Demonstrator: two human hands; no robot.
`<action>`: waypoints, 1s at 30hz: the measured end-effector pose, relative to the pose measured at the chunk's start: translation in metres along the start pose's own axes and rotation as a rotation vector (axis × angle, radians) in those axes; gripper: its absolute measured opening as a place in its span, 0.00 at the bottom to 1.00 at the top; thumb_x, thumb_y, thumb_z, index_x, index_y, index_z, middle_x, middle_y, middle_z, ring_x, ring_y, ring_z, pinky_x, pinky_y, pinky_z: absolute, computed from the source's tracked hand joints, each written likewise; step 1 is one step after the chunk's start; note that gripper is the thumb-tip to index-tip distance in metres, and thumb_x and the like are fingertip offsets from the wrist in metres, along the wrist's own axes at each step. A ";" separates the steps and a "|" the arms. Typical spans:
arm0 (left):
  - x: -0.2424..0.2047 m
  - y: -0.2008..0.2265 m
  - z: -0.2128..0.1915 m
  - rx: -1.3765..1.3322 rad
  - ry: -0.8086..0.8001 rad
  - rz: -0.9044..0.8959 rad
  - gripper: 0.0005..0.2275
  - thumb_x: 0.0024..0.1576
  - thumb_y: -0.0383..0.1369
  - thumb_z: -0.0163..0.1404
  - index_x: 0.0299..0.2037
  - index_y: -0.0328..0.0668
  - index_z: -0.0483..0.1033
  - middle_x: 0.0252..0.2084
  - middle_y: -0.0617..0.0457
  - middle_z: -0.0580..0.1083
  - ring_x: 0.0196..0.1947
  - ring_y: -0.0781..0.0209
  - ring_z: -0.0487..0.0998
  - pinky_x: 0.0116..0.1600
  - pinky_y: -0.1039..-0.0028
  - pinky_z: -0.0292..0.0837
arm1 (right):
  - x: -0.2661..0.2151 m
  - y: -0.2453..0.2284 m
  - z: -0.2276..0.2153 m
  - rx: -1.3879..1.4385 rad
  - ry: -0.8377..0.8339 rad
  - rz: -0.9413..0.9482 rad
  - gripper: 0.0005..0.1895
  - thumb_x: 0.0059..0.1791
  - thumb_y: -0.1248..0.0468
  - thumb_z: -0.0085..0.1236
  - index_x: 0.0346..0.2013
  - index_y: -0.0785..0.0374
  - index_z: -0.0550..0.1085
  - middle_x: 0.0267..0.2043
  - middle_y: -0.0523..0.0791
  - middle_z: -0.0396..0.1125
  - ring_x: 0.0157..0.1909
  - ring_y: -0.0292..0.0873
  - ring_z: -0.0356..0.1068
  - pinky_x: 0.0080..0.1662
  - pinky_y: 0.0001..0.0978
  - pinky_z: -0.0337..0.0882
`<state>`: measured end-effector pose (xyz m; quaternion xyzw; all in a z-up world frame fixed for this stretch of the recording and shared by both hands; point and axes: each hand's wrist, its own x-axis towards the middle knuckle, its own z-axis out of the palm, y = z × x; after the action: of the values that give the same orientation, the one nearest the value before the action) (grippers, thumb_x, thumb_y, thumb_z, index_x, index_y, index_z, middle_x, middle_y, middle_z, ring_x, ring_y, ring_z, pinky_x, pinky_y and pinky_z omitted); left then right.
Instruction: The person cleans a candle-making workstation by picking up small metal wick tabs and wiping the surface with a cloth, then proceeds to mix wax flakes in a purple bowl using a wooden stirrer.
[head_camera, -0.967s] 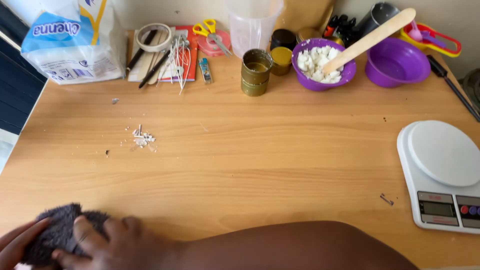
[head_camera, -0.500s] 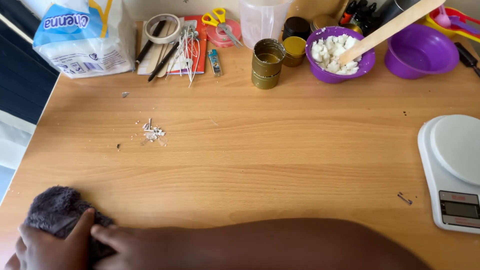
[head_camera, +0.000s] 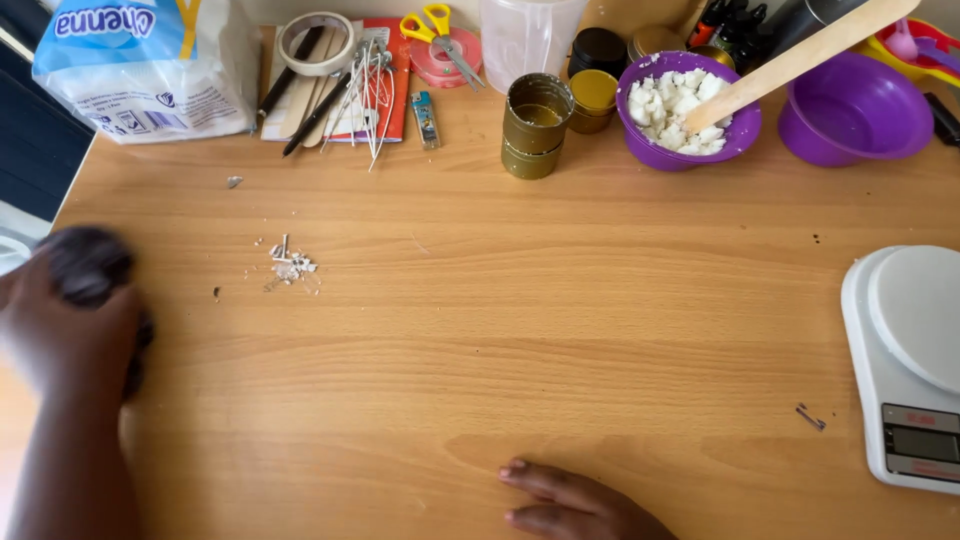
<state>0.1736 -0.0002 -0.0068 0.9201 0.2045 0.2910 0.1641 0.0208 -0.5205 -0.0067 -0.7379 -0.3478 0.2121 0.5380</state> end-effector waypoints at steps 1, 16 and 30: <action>-0.011 0.038 0.001 -0.008 0.012 0.097 0.27 0.40 0.32 0.53 0.55 0.34 0.78 0.50 0.38 0.68 0.40 0.40 0.73 0.48 0.62 0.66 | 0.001 -0.001 0.002 -0.105 0.020 -0.040 0.15 0.53 0.64 0.41 0.47 0.69 0.72 0.65 0.53 0.54 0.69 0.46 0.50 0.65 0.36 0.50; 0.052 0.043 0.031 0.067 -0.028 0.444 0.24 0.46 0.28 0.51 0.56 0.32 0.78 0.47 0.37 0.76 0.45 0.37 0.73 0.50 0.60 0.66 | 0.005 -0.006 0.001 0.026 -0.002 0.042 0.15 0.53 0.58 0.42 0.46 0.62 0.74 0.61 0.48 0.61 0.67 0.43 0.56 0.64 0.33 0.53; 0.060 0.090 0.038 -0.180 -0.337 0.534 0.22 0.39 0.29 0.50 0.48 0.44 0.78 0.47 0.47 0.76 0.48 0.46 0.74 0.51 0.63 0.66 | 0.007 -0.003 0.011 0.249 0.170 0.546 0.20 0.46 0.57 0.53 0.52 0.52 0.74 0.55 0.36 0.74 0.55 0.28 0.73 0.58 0.17 0.64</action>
<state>0.2663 -0.0566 0.0300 0.9582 -0.1008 0.1842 0.1942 0.0167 -0.5077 -0.0074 -0.7476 -0.0618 0.3271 0.5747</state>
